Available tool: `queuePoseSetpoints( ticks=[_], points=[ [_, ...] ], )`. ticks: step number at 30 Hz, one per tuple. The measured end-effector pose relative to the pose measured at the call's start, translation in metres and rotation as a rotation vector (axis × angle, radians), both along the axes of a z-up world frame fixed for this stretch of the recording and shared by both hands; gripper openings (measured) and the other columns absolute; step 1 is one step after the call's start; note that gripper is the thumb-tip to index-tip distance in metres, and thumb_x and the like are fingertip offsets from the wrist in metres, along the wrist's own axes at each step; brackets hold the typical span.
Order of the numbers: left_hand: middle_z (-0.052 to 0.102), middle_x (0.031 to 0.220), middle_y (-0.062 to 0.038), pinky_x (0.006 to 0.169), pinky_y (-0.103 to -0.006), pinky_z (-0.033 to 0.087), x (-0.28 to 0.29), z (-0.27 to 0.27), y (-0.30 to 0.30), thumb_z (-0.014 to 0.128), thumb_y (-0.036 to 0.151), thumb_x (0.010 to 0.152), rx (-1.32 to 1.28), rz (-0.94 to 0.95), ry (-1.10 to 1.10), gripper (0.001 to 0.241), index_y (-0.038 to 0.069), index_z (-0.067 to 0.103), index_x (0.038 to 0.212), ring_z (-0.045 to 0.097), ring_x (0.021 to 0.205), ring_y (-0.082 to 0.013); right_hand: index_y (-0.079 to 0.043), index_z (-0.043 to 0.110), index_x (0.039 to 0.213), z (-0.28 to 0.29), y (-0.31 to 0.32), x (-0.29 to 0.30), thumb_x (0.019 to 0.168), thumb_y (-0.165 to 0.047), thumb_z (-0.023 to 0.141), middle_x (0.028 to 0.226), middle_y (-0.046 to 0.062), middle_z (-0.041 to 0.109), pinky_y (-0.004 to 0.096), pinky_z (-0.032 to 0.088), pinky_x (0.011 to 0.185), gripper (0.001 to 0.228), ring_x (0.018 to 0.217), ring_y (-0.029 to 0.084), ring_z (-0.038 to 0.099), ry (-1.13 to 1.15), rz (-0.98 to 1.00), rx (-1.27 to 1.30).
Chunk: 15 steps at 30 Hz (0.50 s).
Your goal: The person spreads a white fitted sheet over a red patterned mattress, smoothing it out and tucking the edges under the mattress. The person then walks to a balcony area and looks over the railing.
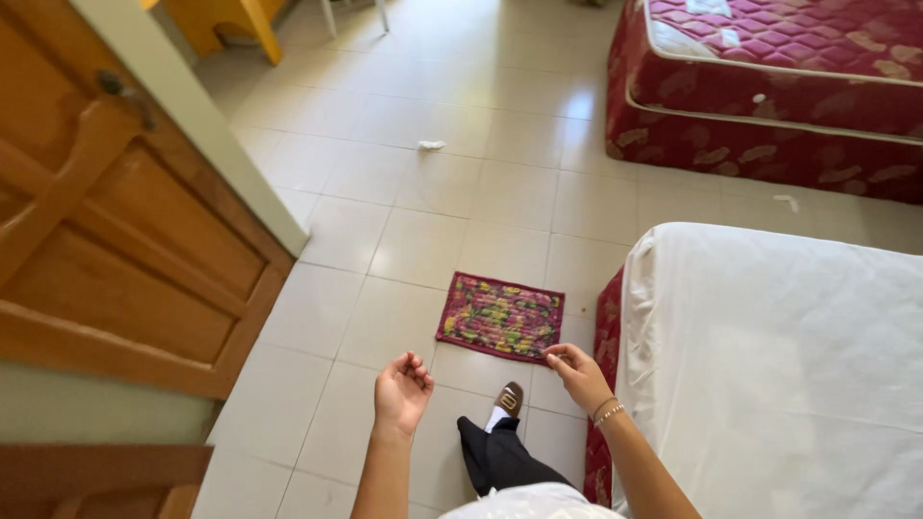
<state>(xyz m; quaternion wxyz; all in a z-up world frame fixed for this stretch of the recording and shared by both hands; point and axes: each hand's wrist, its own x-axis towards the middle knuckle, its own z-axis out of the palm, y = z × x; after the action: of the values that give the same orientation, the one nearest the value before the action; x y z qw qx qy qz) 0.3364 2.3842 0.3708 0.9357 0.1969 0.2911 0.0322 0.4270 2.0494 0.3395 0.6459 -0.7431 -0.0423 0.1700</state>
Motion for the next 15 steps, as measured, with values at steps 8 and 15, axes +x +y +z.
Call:
queuePoseSetpoints(
  ticks=[8, 15],
  points=[
    [0.058, 0.082, 0.000, 0.071, -0.0323, 0.046, 0.225, 0.016, 0.006, 0.053, 0.018, 0.097, 0.027, -0.102, -0.035, 0.009, 0.011, 0.058, 0.093, 0.054, 0.074, -0.0140, -0.005, 0.070, 0.112, 0.042, -0.007, 0.195, 0.098, -0.022, 0.063, 0.097, -0.003, 0.071, 0.020, 0.050, 0.077, 0.024, 0.087, 0.004, 0.061, -0.110, -0.035, -0.056],
    [0.059, 0.086, -0.001, 0.071, -0.0319, 0.047, 0.367, 0.054, 0.003, 0.053, 0.018, 0.098, 0.079, -0.101, -0.152, 0.011, 0.010, 0.060, 0.096, 0.055, 0.077, -0.0149, -0.002, 0.071, 0.112, 0.067, 0.009, 0.336, 0.101, -0.022, 0.063, 0.085, -0.005, 0.061, 0.022, 0.042, 0.063, 0.024, 0.073, 0.005, 0.047, -0.088, -0.075, 0.054]
  ],
)
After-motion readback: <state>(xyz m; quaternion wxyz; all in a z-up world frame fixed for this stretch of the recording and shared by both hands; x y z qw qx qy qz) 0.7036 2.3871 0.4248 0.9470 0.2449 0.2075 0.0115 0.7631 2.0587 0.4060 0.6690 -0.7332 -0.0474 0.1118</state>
